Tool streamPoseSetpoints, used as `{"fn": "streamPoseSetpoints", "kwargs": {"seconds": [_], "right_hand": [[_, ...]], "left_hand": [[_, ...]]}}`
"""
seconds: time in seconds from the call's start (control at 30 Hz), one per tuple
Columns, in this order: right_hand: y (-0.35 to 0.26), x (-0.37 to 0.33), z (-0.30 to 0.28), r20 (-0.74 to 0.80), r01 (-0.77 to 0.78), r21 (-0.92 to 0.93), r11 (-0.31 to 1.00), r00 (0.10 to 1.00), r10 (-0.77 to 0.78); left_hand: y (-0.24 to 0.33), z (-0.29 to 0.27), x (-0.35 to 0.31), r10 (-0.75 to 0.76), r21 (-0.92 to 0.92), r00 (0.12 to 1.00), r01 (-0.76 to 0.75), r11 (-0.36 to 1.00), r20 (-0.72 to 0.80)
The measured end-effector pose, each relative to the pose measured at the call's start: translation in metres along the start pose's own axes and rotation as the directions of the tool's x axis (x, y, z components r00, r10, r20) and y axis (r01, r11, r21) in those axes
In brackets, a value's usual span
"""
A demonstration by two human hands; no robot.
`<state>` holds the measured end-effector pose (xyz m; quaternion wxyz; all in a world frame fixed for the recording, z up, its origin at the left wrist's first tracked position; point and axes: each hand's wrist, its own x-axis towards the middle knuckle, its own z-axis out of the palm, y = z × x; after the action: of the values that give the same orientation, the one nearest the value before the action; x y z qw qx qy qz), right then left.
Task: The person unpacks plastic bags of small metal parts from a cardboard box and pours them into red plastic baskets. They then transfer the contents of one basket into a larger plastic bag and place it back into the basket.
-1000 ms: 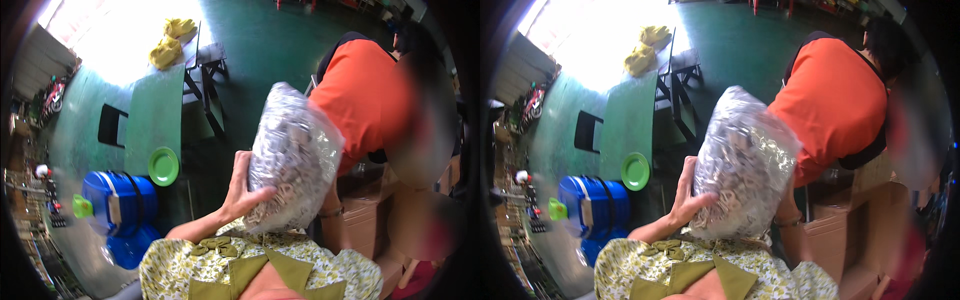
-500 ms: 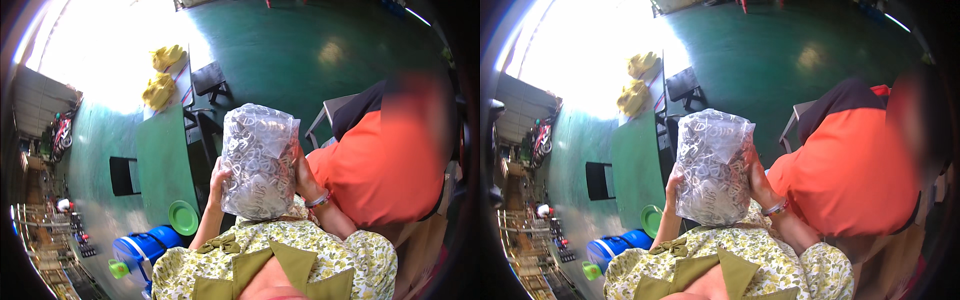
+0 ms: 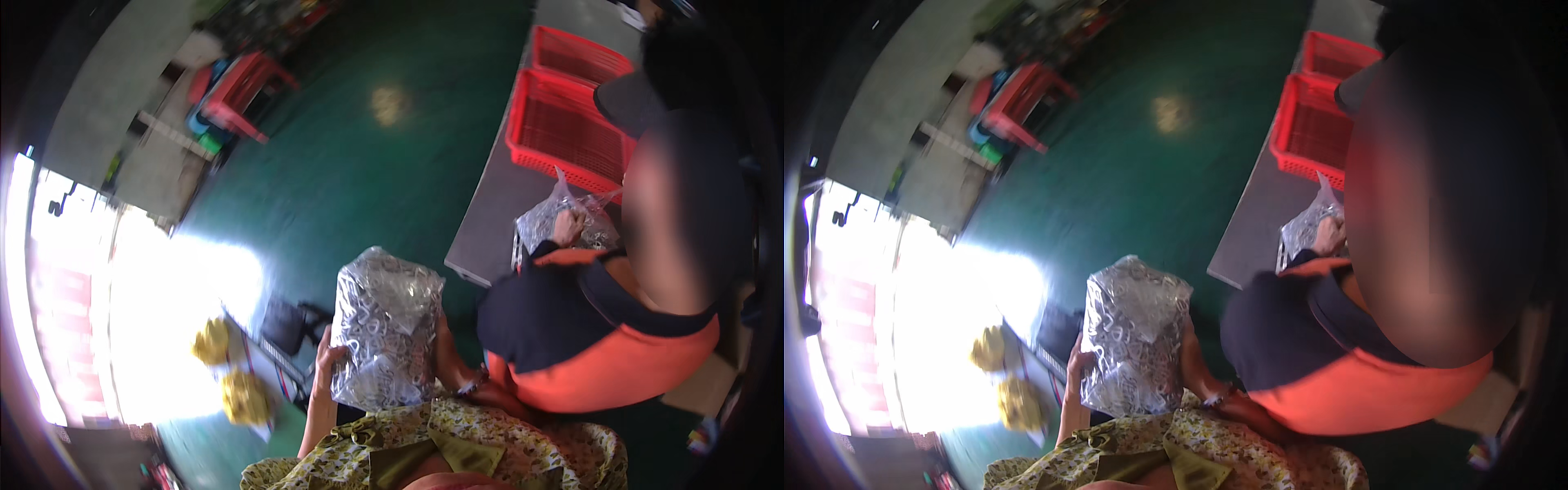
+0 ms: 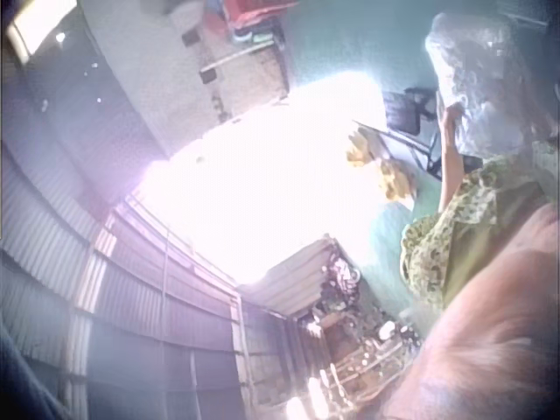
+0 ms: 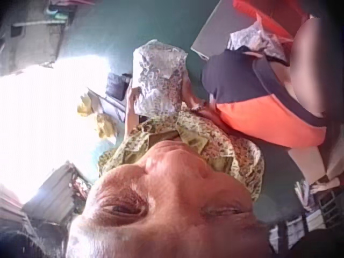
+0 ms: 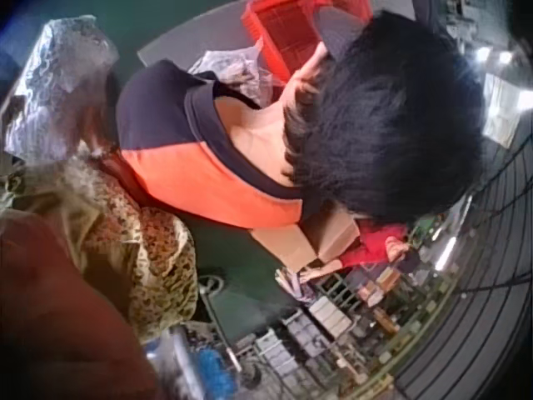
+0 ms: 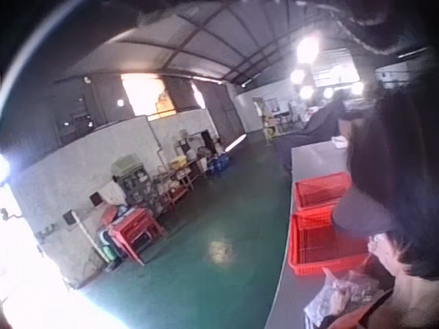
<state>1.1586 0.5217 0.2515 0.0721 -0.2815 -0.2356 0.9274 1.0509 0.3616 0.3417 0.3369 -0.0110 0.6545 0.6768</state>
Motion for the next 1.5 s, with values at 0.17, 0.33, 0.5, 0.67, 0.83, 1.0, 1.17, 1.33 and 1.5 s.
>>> {"fn": "streamPoseSetpoints", "kwargs": {"seconds": [0.17,0.33,0.5,0.67,0.83,1.0,1.17,1.33,1.5], "right_hand": [[0.019,-0.036,0.022,-0.275,-0.005,0.41,0.912,0.953,0.129],[0.018,-0.06,0.025,-0.454,0.2,0.086,0.976,0.88,-0.141],[0.059,-0.018,0.001,-0.302,0.36,0.431,0.827,0.921,-0.244],[0.033,0.01,-0.012,-0.198,0.524,0.238,0.818,0.851,-0.487],[0.006,0.069,0.017,-0.245,0.55,0.194,0.813,0.829,-0.502],[-0.078,0.176,-0.02,-0.318,0.578,-0.146,0.803,0.741,-0.591],[-0.194,0.265,-0.039,-0.434,0.656,-0.049,0.753,0.666,-0.607],[-0.306,0.299,-0.047,-0.622,0.668,-0.046,0.742,0.562,-0.545],[-0.407,0.34,-0.096,-0.776,0.677,-0.257,0.69,0.281,-0.565]], "left_hand": [[-0.013,-0.062,0.057,-0.308,0.415,0.947,0.244,0.877,0.094],[0.036,-0.004,0.053,-0.413,0.401,0.835,0.26,0.878,0.363],[-0.021,-0.052,0.097,-0.261,0.317,0.833,0.109,0.942,0.488],[0.026,-0.018,0.087,-0.181,0.204,0.763,0.066,0.977,0.621],[0.024,-0.029,0.162,-0.001,0.143,0.848,-0.089,0.986,0.53],[0.045,0.048,0.27,-0.054,0.084,0.823,0.008,0.996,0.565],[0.103,0.168,0.409,-0.102,0.211,0.646,-0.092,0.973,0.756],[0.139,0.298,0.506,-0.287,0.312,0.51,0.038,0.949,0.811],[0.145,0.442,0.603,-0.434,0.431,0.307,0.08,0.899,0.847]]}}
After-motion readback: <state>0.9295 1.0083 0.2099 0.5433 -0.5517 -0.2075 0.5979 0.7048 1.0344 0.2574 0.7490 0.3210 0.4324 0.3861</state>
